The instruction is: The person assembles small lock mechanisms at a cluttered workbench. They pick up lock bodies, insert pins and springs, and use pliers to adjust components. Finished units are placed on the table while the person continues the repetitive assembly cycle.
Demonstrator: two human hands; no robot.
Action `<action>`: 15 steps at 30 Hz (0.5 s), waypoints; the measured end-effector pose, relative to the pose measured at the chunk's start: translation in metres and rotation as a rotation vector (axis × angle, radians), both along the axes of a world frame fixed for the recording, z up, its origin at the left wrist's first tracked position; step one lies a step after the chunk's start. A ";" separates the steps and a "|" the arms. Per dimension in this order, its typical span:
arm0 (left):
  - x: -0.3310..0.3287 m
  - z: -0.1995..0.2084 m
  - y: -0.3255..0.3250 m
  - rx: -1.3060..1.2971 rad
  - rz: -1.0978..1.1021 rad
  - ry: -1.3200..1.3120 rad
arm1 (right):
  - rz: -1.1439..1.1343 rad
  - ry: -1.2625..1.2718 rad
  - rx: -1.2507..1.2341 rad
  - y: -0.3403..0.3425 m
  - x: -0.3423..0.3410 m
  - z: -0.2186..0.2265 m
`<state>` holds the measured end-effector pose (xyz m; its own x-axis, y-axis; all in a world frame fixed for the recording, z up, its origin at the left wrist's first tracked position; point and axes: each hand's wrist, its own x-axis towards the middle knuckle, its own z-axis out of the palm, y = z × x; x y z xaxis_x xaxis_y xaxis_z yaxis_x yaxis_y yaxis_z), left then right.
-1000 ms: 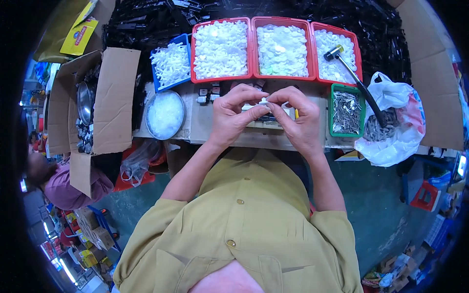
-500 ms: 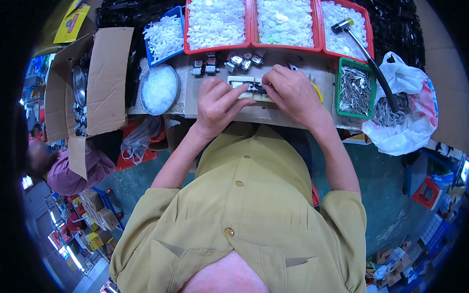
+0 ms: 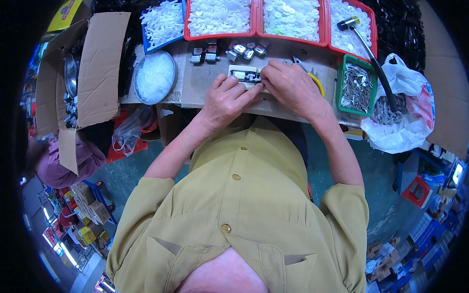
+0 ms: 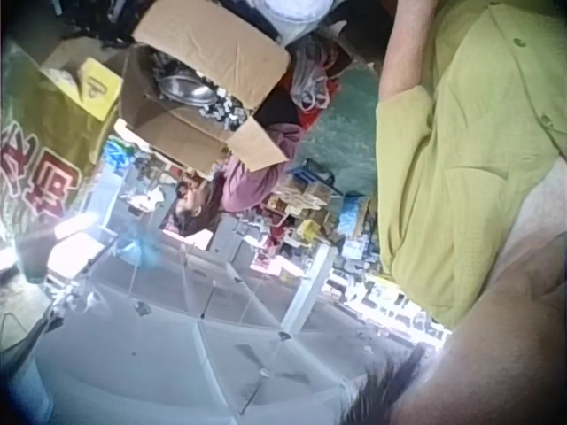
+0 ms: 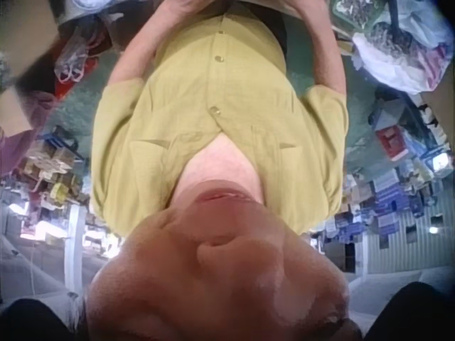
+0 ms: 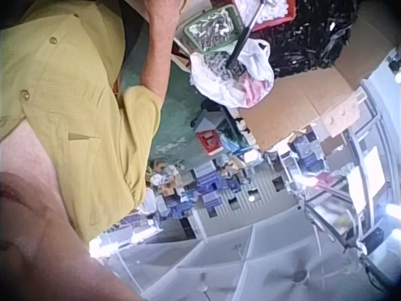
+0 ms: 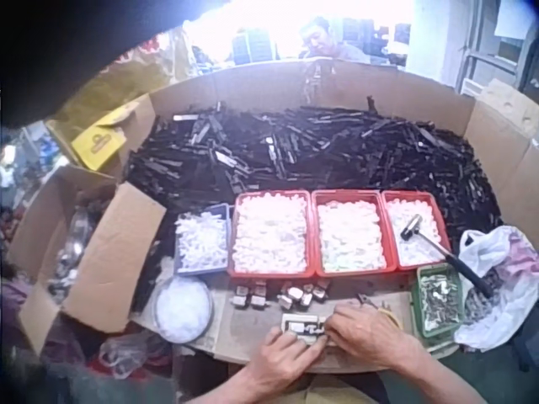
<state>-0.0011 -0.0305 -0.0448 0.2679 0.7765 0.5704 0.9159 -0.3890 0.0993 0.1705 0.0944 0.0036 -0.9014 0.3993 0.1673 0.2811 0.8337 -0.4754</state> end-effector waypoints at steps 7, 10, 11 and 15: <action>0.000 -0.002 0.000 0.008 -0.016 0.052 | -0.016 -0.008 -0.129 0.003 0.000 -0.001; 0.000 -0.002 0.000 0.010 -0.021 0.051 | -0.085 0.085 -0.191 -0.003 0.002 -0.001; 0.001 -0.001 0.000 0.011 -0.021 0.045 | -0.075 0.069 -0.176 -0.004 0.003 -0.001; 0.001 -0.001 0.000 0.006 -0.030 0.055 | -0.037 0.033 -0.082 -0.007 0.007 -0.001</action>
<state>-0.0005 -0.0306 -0.0462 0.3227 0.7638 0.5590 0.9076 -0.4172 0.0461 0.1772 0.0875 0.0026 -0.8805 0.4454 0.1625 0.2934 0.7810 -0.5513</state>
